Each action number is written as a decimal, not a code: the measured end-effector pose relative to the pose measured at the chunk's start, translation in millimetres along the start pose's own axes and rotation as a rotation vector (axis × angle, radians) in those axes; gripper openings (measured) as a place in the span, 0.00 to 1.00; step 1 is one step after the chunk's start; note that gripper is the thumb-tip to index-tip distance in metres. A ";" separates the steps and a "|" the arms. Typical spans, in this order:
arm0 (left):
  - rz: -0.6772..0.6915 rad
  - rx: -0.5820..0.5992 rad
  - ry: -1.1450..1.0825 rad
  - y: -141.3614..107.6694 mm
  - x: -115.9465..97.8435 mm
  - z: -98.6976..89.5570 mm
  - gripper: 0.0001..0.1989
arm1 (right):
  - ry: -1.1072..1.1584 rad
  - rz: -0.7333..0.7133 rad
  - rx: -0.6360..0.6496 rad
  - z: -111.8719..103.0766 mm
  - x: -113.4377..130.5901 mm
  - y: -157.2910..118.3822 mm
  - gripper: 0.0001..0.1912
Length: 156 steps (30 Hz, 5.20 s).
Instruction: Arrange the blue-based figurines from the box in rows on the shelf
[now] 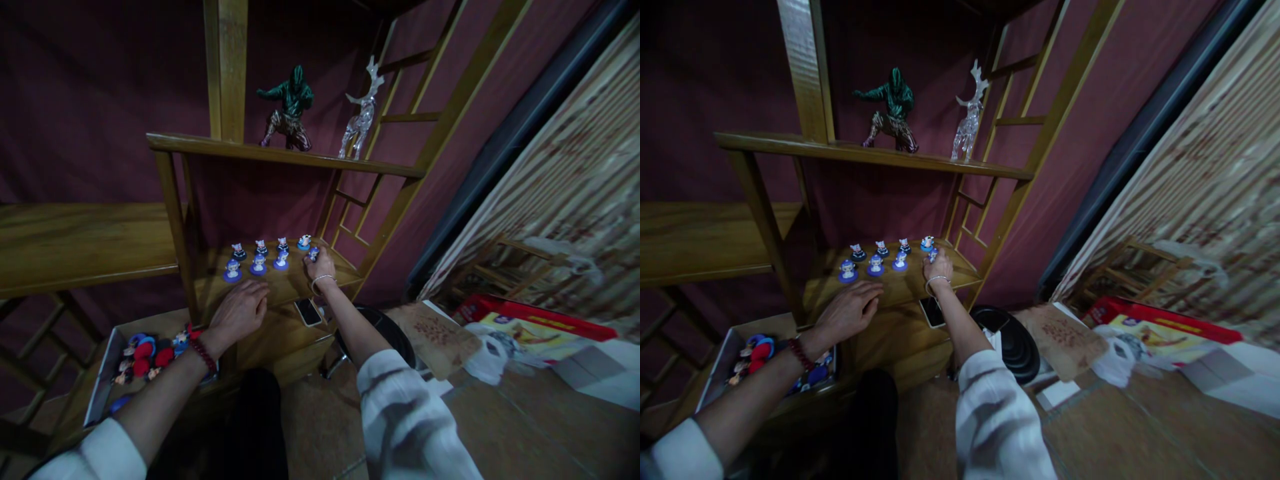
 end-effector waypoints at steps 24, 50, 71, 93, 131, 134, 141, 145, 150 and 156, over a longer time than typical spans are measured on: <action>0.014 -0.008 0.002 -0.3 -1.1 -0.5 0.14 | -0.034 -0.061 0.100 8.5 20.3 -6.7 0.18; 0.004 0.008 0.009 -0.9 -1.1 -0.8 0.14 | 0.113 -0.311 -0.129 -1.9 34.1 -22.0 0.26; 0.002 -0.002 -0.022 -0.8 -1.6 -2.6 0.14 | 0.193 -0.302 0.197 28.2 57.4 -36.8 0.32; 0.002 0.014 0.005 -0.5 -1.8 -2.7 0.14 | 0.114 -0.302 0.213 38.8 59.4 -32.9 0.23; -0.114 -0.024 0.108 -8.6 6.0 -6.6 0.07 | 0.161 -0.499 0.208 47.3 114.7 -76.3 0.26; -0.127 -0.030 0.123 -7.9 6.8 -5.6 0.07 | 0.104 -0.433 0.250 55.1 112.6 -74.4 0.28; -0.197 -0.040 0.160 -6.2 10.6 -3.9 0.08 | 0.049 -0.413 0.253 60.2 107.8 -70.0 0.19; -0.215 -0.045 0.188 -6.4 12.5 -1.9 0.09 | 0.086 -0.439 0.245 59.6 108.2 -71.2 0.18; -0.231 -0.053 0.215 -6.9 14.2 -0.2 0.09 | 0.090 -0.460 0.244 58.9 109.6 -73.8 0.17; -0.268 -0.038 0.218 -8.6 15.1 -0.2 0.11 | 0.069 -0.457 0.250 57.5 110.8 -75.6 0.17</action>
Point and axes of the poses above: each hand's wrist, its own y-axis towards the middle knuckle, its own z-axis out of the palm, x = y × z, the point moved 7 cm from there along y, towards the middle knuckle, and after that the axes turned 11 degrees about y, right-handed, at the moved point
